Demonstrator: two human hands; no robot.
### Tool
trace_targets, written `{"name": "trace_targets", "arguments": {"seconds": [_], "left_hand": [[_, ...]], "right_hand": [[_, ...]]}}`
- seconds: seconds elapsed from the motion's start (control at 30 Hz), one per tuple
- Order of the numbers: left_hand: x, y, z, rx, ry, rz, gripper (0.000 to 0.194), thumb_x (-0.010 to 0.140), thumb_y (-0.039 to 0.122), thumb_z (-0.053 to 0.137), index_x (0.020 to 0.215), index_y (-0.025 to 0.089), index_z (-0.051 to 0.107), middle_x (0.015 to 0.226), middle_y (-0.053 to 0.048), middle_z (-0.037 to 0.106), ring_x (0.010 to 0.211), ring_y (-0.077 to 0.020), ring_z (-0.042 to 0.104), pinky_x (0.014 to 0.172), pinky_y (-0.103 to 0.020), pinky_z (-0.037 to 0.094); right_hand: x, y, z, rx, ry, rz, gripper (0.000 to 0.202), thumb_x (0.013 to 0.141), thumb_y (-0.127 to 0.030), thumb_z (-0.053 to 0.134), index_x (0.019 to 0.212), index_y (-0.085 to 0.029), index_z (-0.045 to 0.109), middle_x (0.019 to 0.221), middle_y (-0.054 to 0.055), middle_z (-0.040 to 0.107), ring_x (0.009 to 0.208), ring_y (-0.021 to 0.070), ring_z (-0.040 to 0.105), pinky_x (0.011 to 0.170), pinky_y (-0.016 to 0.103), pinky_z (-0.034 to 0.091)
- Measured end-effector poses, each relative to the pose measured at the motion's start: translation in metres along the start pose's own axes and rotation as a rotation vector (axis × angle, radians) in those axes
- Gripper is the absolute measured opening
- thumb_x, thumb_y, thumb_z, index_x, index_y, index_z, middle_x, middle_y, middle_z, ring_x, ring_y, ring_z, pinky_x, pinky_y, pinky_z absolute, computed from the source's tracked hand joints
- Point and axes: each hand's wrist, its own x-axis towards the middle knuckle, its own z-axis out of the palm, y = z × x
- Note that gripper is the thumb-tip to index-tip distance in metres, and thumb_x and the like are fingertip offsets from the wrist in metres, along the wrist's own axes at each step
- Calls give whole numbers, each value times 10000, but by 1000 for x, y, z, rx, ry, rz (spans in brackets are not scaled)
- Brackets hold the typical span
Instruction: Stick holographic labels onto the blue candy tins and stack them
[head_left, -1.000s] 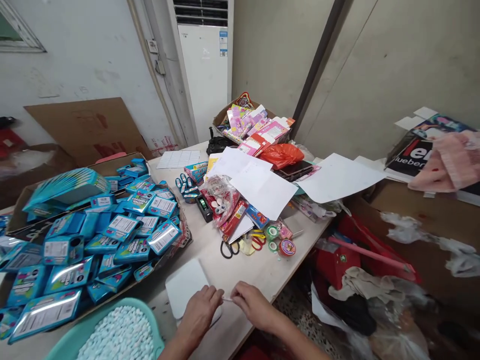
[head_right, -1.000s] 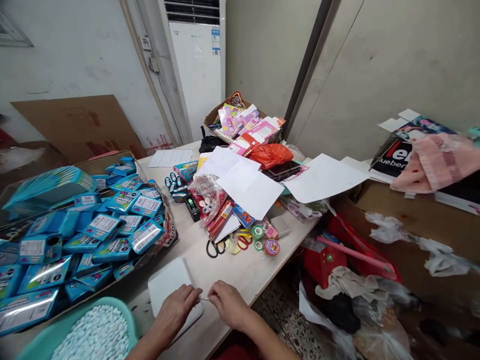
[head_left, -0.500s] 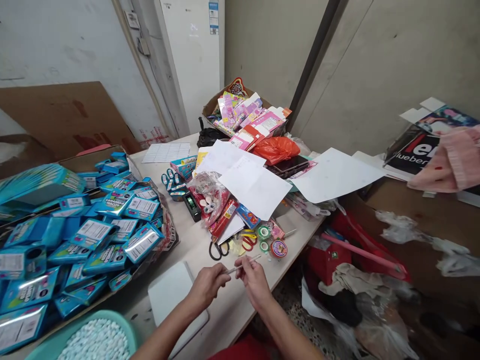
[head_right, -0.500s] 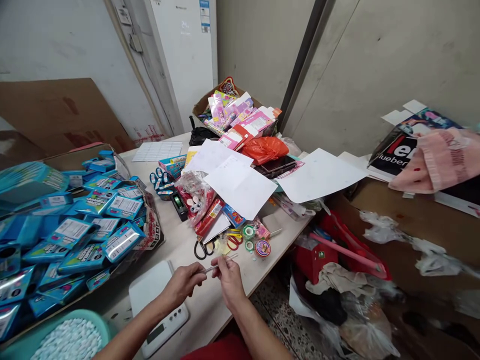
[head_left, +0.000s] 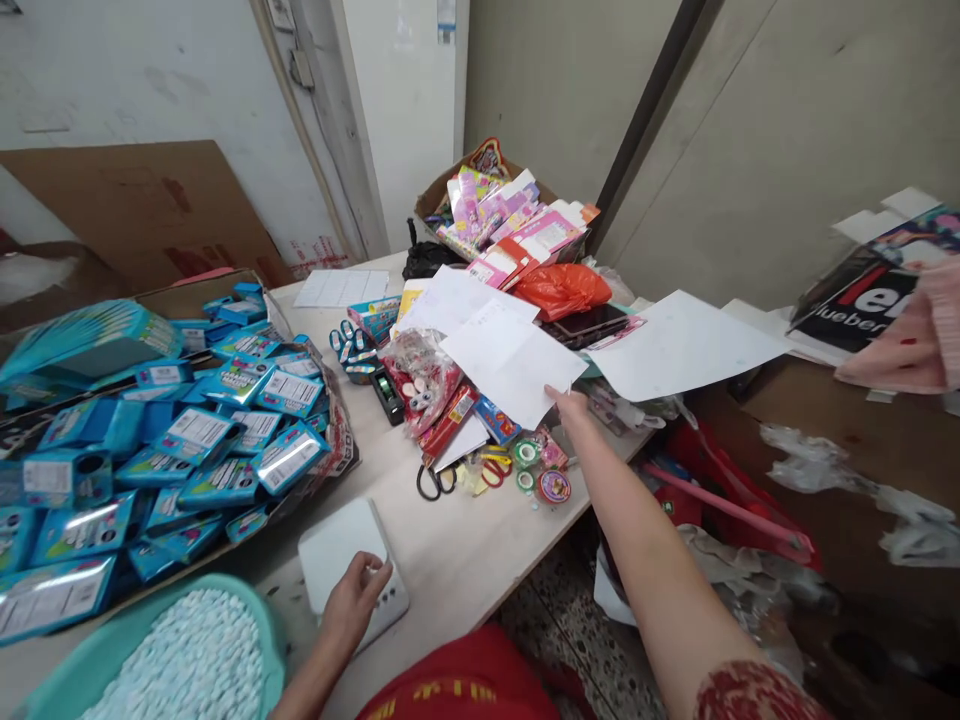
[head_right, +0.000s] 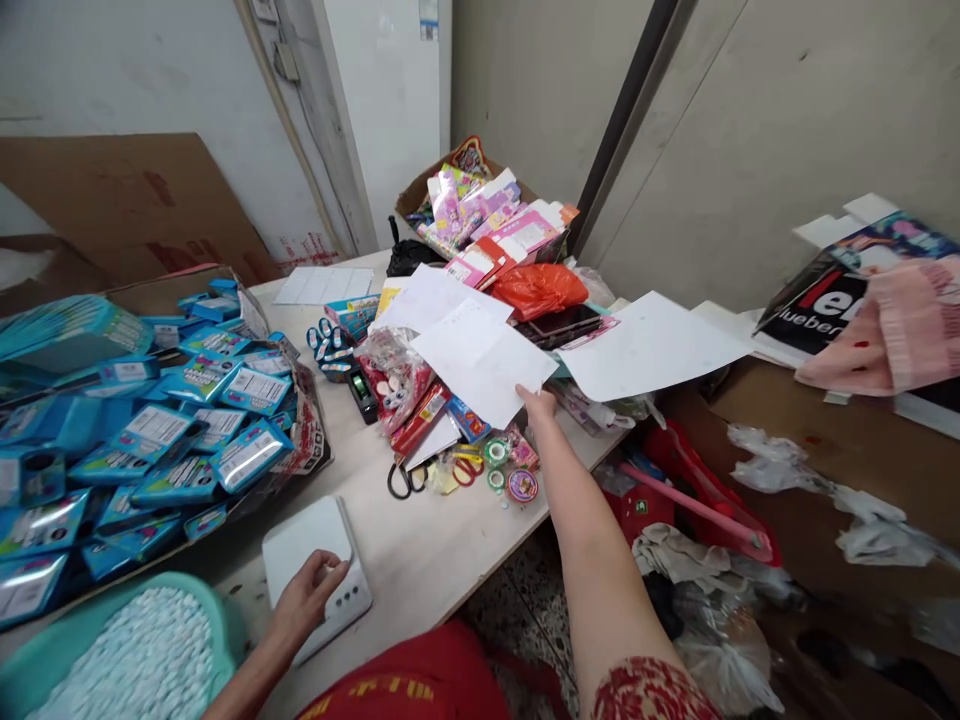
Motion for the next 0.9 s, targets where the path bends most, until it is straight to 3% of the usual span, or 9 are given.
{"name": "trace_targets", "arguments": {"seconds": [0.07,0.17,0.3,0.37,0.5,0.63,0.73,0.8,0.9], "left_hand": [[-8,-10,13,-36,-36,-32,446,682,652,415,715,210,468,476,72,361,434,-130,378,449,-240,281],[-16,-16,14,-42,-87,-28,441,676,637,438,677,199,487,485,64,371,446,-124,368,459,-240,283],[-17,-14,1,-46,-9,-39,385,675,581,474,717,200,512,492,59,402,475,-138,408,482,-244,297],[-16,-12,-6,-89,71,-30,370,673,559,496,771,203,521,486,70,380,471,-141,411,486,-245,306],[-16,-12,-21,-150,248,32,390,714,558,483,855,201,550,479,83,309,450,-135,388,482,-254,336],[-11,-23,-19,-99,304,176,364,833,477,392,968,190,570,606,22,512,565,-157,516,559,-280,433],[-5,-28,3,77,200,470,289,891,341,370,1002,184,586,859,-53,632,804,-177,589,743,-316,487],[-3,-29,25,318,81,685,261,898,235,381,1032,180,598,1007,-80,641,957,-198,568,836,-353,474],[0,-29,59,703,-61,846,304,867,97,396,1093,158,591,1179,-103,602,1098,-244,516,856,-404,465]], "right_hand": [[-4,-3,6,-33,-11,-69,213,715,-294,605,731,-83,589,670,35,612,689,150,555,640,317,473],[-28,-19,1,-76,8,-320,229,719,-324,621,757,-98,619,781,69,658,773,177,583,708,324,483],[-91,-41,-41,69,64,-559,340,739,-407,630,887,-102,647,938,102,684,827,183,616,779,331,496],[-129,-37,-74,109,54,-474,394,697,-432,679,923,-109,654,971,103,687,829,192,634,762,330,510],[-195,6,-137,-68,-225,56,452,556,-470,781,819,-116,681,799,99,712,596,191,625,523,292,495],[-232,69,-163,-116,-443,374,501,536,-516,780,840,-131,681,729,87,712,573,199,625,513,293,486],[-242,113,-167,-74,-429,464,518,497,-501,800,842,-135,675,715,79,709,579,202,625,524,303,486],[-240,135,-168,-65,-377,498,505,464,-479,813,806,-134,671,696,74,703,559,195,610,512,303,472],[-230,156,-170,-125,-331,508,487,436,-469,804,760,-132,667,682,70,694,544,192,589,502,311,453]]}}
